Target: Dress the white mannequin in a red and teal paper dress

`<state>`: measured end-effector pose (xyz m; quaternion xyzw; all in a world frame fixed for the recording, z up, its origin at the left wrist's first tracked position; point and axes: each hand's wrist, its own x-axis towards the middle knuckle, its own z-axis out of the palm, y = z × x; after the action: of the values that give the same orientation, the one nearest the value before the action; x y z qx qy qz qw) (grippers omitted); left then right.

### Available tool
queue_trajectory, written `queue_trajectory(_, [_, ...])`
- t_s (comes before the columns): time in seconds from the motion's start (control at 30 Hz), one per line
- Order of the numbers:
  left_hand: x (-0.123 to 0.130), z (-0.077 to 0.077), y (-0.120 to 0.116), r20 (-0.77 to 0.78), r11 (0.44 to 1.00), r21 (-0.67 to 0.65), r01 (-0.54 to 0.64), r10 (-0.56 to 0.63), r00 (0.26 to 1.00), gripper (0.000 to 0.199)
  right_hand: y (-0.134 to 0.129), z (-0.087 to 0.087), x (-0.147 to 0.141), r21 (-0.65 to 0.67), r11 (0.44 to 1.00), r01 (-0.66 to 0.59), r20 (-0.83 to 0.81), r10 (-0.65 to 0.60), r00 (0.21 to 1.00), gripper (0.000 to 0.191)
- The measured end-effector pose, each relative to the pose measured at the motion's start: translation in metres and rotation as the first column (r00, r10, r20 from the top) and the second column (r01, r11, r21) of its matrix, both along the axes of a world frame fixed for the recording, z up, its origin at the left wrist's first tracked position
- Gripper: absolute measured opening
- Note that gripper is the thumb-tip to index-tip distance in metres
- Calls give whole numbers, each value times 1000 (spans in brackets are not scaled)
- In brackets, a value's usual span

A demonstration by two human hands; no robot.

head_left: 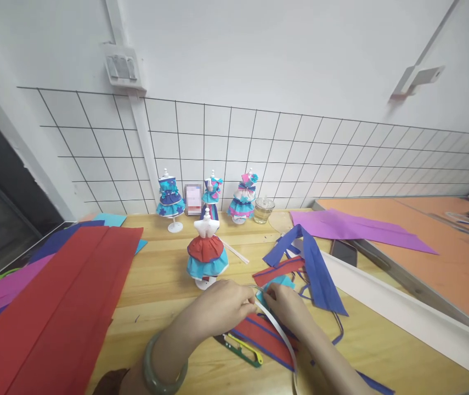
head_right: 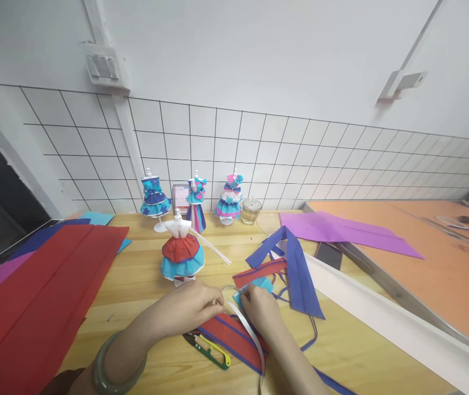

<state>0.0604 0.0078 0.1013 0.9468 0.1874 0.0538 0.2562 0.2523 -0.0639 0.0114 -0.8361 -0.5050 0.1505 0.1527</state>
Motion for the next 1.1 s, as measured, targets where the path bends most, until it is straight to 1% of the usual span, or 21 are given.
queue_trajectory(0.1, [1,-5,0,-73,999,-43,16,-20,997,18,4,1,2,21,999,36,12,-36,999,22])
queue_trajectory(0.17, [2,-9,0,-124,998,-54,29,-36,992,15,5,3,8,46,998,51,-8,-51,999,27])
queue_trajectory(0.3, [5,-19,1,-169,997,-63,42,-52,984,16,0,7,22,63,998,8,-130,0,991,36])
queue_trajectory(0.4, [6,-28,2,-195,999,-43,33,-40,980,17,-16,10,33,58,998,-32,-184,42,982,37])
queue_trajectory(0.5, [7,-35,4,-224,999,-21,34,-38,974,16,-41,11,41,46,997,-62,-163,68,984,24])
queue_trajectory(0.63, [9,-35,5,-250,998,-60,26,-40,967,17,-68,7,36,31,996,-89,-132,92,987,11])
queue_trajectory(0.73, [10,-31,5,-260,999,-50,21,-34,965,19,-76,8,31,52,995,-88,-102,93,990,18])
queue_trajectory(0.83, [10,-30,5,-268,999,-46,17,-29,963,20,-76,17,40,160,987,-33,-62,44,997,23])
queue_trajectory(0.87, [10,-31,5,-268,999,-46,16,-28,963,20,-75,21,46,229,973,6,-45,4,999,23])
queue_trajectory(0.93, [10,-33,5,-268,999,-41,9,-19,963,21,-73,29,62,308,947,88,-17,-87,996,27])
queue_trajectory(1.03, [9,-36,7,-269,1000,-26,-9,2,963,22,-67,40,86,361,912,195,16,-215,976,33])
queue_trajectory(1.1, [10,-38,7,-255,1000,-24,-8,2,967,24,-59,45,94,386,894,229,24,-257,966,32])
